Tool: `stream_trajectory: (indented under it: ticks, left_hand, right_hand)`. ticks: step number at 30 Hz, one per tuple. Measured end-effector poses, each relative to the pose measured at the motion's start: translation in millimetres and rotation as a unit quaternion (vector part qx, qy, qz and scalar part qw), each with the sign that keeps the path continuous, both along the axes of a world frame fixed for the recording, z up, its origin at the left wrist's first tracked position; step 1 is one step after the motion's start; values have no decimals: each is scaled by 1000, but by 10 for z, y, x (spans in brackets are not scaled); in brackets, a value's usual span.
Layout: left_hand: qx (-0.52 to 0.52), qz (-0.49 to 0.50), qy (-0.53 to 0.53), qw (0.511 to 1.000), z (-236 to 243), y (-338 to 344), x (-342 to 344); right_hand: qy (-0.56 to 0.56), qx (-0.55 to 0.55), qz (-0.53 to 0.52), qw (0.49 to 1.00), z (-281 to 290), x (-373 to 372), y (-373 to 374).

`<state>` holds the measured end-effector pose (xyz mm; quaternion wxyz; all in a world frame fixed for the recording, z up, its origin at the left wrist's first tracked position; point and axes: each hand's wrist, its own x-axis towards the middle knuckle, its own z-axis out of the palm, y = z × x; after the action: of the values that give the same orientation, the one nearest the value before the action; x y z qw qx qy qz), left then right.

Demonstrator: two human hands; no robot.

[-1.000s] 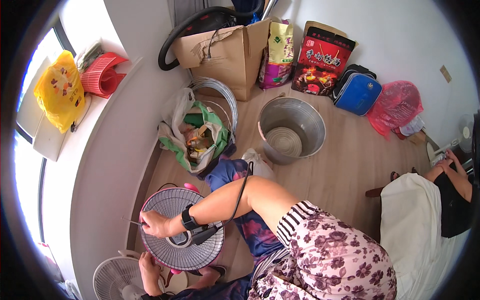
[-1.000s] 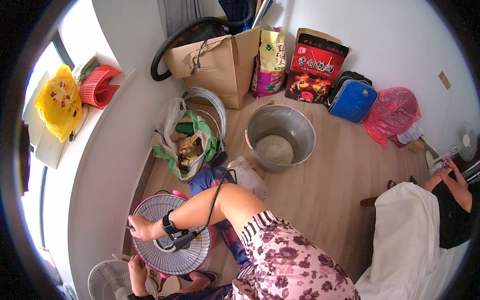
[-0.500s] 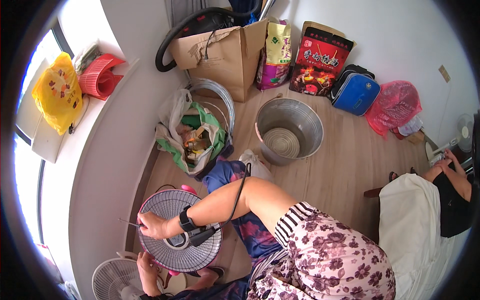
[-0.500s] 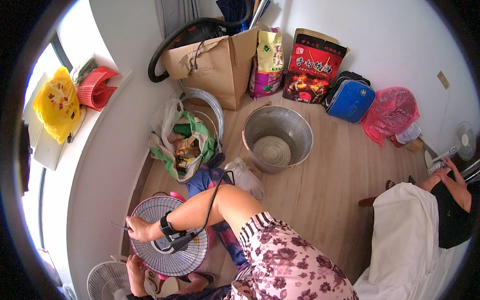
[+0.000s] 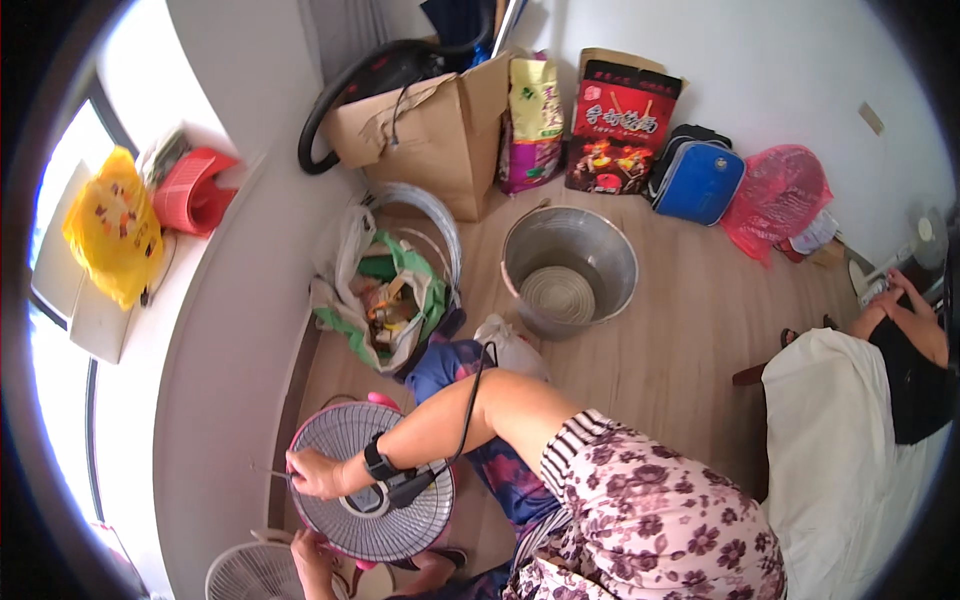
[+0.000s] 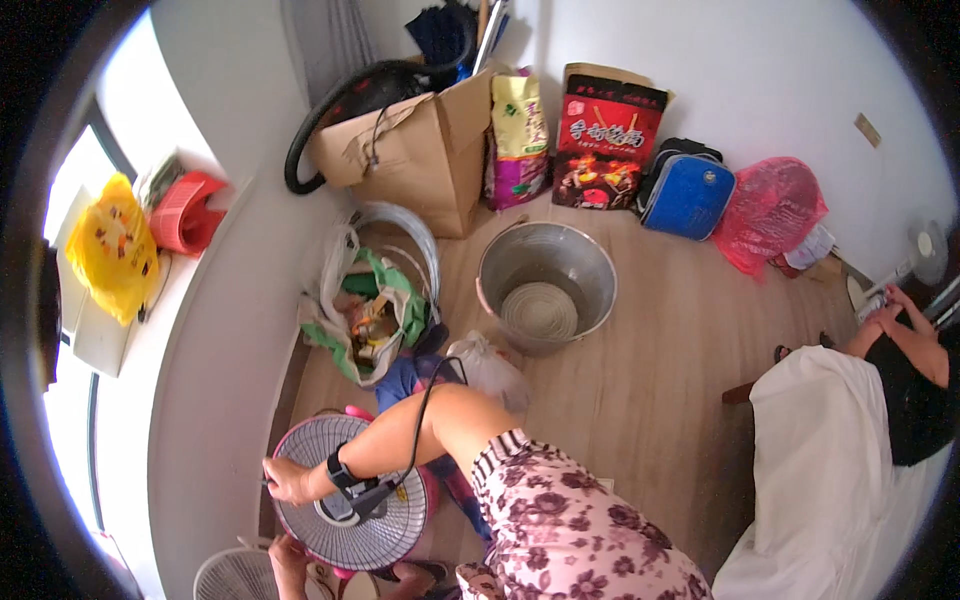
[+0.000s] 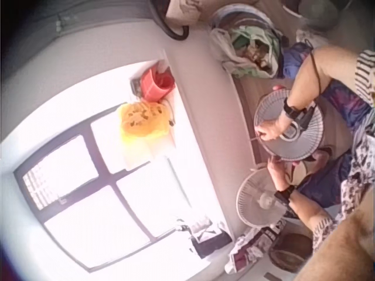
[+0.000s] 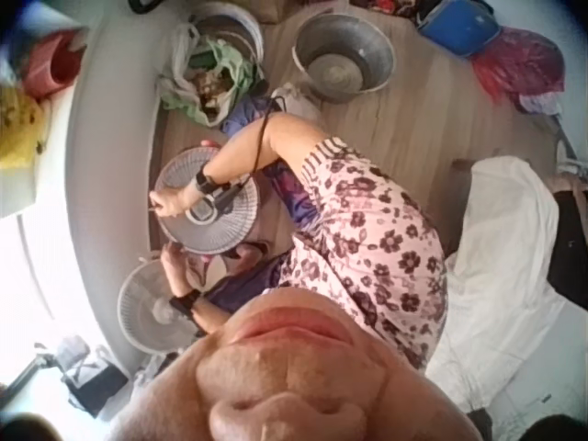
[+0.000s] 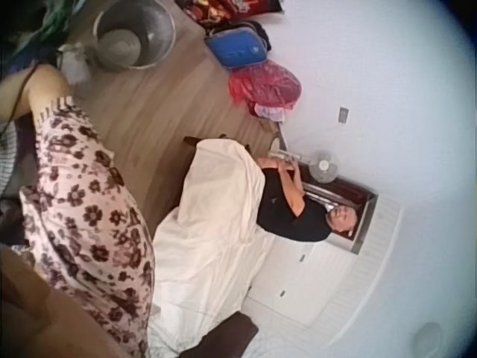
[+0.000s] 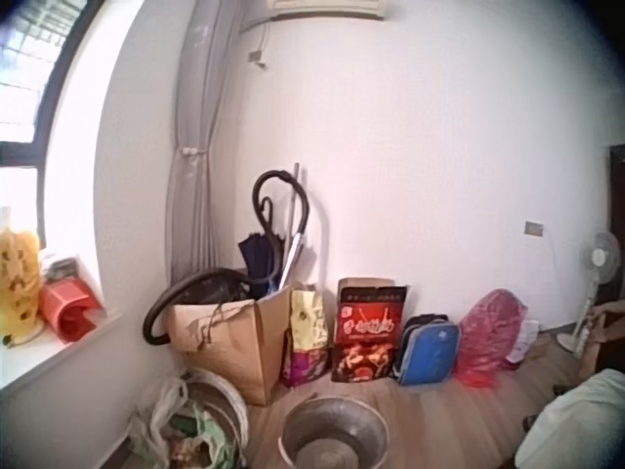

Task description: The person uses a screwdriver to loosen or tighten the grilles of two electric fans while sitting on the floor.

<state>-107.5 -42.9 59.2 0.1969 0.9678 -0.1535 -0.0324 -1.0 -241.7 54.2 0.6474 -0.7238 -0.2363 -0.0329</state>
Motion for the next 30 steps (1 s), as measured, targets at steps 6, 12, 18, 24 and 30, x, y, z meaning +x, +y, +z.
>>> stream_trajectory:
  ticks: [6,12,18,24,30]
  left_hand:
    - [-33,13,9,999,-227,179,75]
    - [-44,-38,34,998,-189,183,117]
    - [-65,-65,1,996,61,-6,4]
    - [-100,-90,-29,990,416,-428,-45]
    - [-123,-42,-10,991,69,-130,0]
  right_hand:
    - [139,37,74,987,136,-71,-22]
    - [112,46,57,991,101,23,-30]
    - [179,29,84,980,251,-43,-115]
    - [20,36,15,999,-168,149,160]
    - [37,73,21,996,-28,84,69]
